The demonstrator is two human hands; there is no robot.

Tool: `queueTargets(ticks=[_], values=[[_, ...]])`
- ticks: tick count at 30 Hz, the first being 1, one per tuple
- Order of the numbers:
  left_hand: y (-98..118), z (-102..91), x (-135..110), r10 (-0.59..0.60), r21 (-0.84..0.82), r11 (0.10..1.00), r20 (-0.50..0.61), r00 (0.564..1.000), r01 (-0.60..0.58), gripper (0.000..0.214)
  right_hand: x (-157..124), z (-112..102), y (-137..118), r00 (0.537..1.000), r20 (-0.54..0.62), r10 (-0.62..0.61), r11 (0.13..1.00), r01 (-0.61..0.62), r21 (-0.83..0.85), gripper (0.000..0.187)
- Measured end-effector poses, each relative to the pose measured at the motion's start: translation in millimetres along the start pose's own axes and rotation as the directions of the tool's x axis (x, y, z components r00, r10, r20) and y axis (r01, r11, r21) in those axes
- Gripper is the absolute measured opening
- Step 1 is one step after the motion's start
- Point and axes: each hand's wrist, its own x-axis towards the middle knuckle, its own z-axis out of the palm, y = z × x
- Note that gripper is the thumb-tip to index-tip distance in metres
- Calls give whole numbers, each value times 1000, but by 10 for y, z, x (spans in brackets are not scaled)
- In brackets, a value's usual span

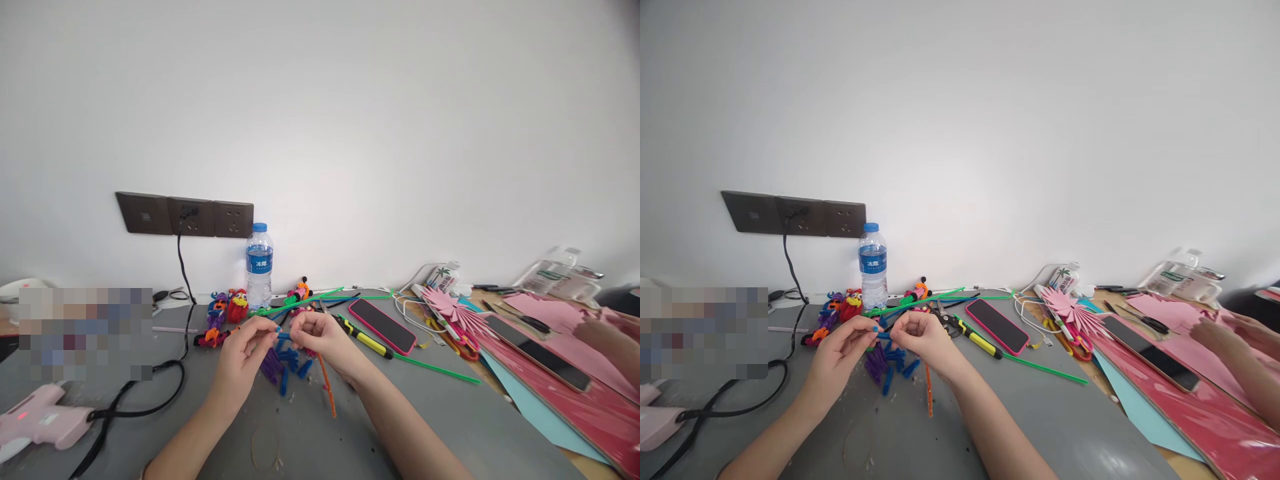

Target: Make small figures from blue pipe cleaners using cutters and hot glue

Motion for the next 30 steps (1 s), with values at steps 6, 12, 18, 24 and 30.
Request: queueTargets(ticks=[6,12,18,24,30], values=[[5,-21,24,146,155,976,52,988,-153,14,-9,19,-37,999,-3,36,999,-36,-6,37],[16,-29,25,245,309,915,83,966,-259,15,-18,29,-30,1000,4,29,996,-29,83,37],[-6,-6,23,234,305,918,93,968,-252,16,-9,-9,30,999,32,29,983,-34,180,32],[-78,-11,35,95,194,976,18,995,-97,13,-4,14,32,997,40,-61,980,52,193,28],[-63,-14,49,-53,71,996,104,993,46,18,-5,12,36,992,60,-109,986,100,130,23]])
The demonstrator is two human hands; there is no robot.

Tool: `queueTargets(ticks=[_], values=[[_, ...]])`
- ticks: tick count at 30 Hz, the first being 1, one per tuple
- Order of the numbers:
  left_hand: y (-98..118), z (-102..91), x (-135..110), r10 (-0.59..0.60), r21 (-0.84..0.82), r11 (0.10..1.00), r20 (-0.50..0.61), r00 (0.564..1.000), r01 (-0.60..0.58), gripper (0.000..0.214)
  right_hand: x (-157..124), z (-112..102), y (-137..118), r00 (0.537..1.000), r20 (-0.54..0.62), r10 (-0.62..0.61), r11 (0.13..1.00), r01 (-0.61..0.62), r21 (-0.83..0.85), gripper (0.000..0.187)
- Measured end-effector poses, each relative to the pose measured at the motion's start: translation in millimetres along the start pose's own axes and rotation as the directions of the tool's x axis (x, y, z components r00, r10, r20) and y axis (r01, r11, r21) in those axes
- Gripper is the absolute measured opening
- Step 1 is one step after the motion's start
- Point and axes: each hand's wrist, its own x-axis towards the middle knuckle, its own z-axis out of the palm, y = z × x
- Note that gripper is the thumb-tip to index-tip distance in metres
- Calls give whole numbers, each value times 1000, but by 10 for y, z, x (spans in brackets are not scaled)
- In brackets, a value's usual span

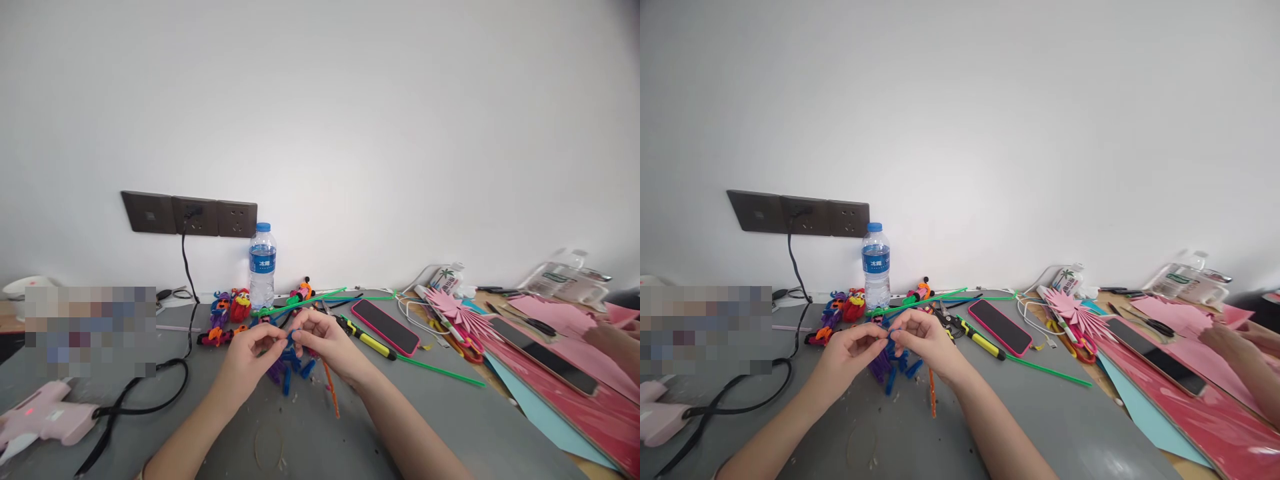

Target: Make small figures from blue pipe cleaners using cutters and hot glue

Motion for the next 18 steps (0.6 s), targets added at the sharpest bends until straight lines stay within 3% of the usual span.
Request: queueTargets(ticks=[7,13,18], values=[[-10,-13,8,-58,-26,998,1,998,58,21,-9,-22,-19,999,33,10,1000,-10,12,24],[80,-41,24,-170,-92,979,135,976,183,24,-5,-34,-1,994,80,72,996,-76,53,26],[72,-37,18,-154,-63,986,43,987,156,25,16,-30,5,995,-27,92,995,-91,47,31]])
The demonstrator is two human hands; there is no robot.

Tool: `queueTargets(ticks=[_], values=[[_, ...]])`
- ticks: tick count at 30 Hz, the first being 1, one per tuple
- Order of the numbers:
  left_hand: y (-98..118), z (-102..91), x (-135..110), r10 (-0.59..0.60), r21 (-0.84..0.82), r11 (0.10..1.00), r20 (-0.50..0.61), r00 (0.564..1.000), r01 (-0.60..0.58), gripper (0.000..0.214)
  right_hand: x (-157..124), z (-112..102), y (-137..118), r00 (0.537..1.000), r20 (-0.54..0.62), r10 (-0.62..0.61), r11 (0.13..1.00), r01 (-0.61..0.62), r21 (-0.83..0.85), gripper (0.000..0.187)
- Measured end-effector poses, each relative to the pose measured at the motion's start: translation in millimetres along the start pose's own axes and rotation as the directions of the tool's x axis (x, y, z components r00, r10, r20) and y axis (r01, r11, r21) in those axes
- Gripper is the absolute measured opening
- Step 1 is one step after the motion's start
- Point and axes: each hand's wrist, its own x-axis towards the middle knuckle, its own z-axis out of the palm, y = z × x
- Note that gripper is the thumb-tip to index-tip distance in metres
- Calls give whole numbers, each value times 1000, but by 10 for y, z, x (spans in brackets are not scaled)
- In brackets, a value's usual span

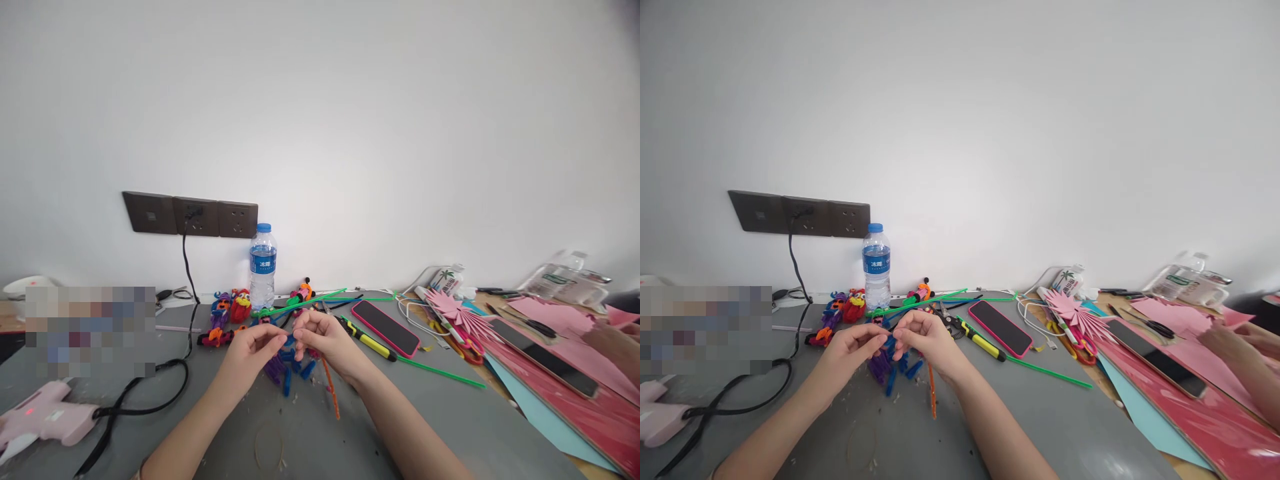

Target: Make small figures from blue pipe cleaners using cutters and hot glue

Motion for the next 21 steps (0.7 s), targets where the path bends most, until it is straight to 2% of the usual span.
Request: queueTargets(ticks=[7,12,21], values=[[-52,11,-2,134,208,972,-90,987,-113,19,13,15,4,999,-32,-12,999,11,-37,34],[-68,14,-20,296,329,912,-118,948,-244,13,23,34,35,998,-40,-43,999,42,-26,36],[-63,-1,-19,385,418,857,-129,914,-302,14,7,66,45,996,-40,-75,996,73,-52,34]])
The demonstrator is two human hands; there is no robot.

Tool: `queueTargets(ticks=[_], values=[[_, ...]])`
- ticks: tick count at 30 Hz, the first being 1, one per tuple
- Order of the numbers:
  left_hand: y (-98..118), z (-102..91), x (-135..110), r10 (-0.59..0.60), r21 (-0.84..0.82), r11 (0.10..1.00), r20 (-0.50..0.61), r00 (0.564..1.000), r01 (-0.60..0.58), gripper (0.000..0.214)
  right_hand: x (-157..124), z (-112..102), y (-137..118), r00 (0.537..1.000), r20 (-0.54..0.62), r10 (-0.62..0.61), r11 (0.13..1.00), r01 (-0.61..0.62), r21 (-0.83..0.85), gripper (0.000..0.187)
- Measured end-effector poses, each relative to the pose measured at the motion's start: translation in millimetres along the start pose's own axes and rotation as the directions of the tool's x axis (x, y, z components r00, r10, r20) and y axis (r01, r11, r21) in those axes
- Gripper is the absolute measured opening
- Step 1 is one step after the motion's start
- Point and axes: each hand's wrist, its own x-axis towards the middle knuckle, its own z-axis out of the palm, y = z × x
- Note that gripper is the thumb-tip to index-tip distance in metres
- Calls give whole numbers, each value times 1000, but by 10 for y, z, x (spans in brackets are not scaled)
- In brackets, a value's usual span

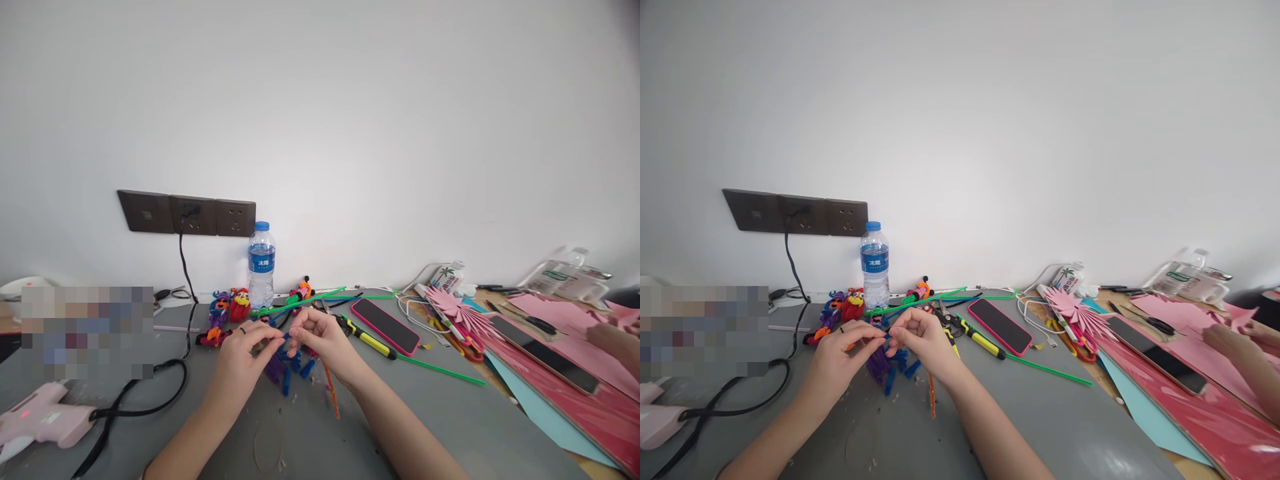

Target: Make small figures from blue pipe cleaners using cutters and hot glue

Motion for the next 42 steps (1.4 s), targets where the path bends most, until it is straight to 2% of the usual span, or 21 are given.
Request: queueTargets(ticks=[6,10,12,15,19,22,27,33,39,42], values=[[20,-4,0,86,99,992,-41,995,-82,15,-6,31,6,1000,-11,-4,1000,4,28,35],[36,-8,5,180,149,975,-99,979,-164,14,-9,34,30,998,-23,52,993,-49,111,34],[36,-10,1,179,140,977,-110,978,-163,13,-9,22,42,996,-24,80,985,-76,155,34],[18,-9,-11,121,84,990,-92,988,-113,10,-2,-1,41,995,-26,95,984,-90,155,36],[0,5,-15,-14,-75,997,-10,1000,13,12,17,-15,44,999,-25,38,996,-36,80,32],[2,20,-7,-96,-211,972,48,994,104,12,27,-13,81,1000,-21,-2,999,3,42,29],[-7,53,0,-210,-374,903,42,977,210,12,18,-2,125,995,-50,-91,994,87,-72,22],[-21,66,20,-243,-456,858,41,969,235,14,-24,45,68,981,-88,-175,958,149,-245,35],[-17,75,20,-247,-462,851,70,966,251,17,-54,78,9,952,-105,-288,865,212,-455,19],[-10,95,12,-244,-456,854,73,967,250,21,-44,73,10,962,-109,-250,874,177,-452,11]])
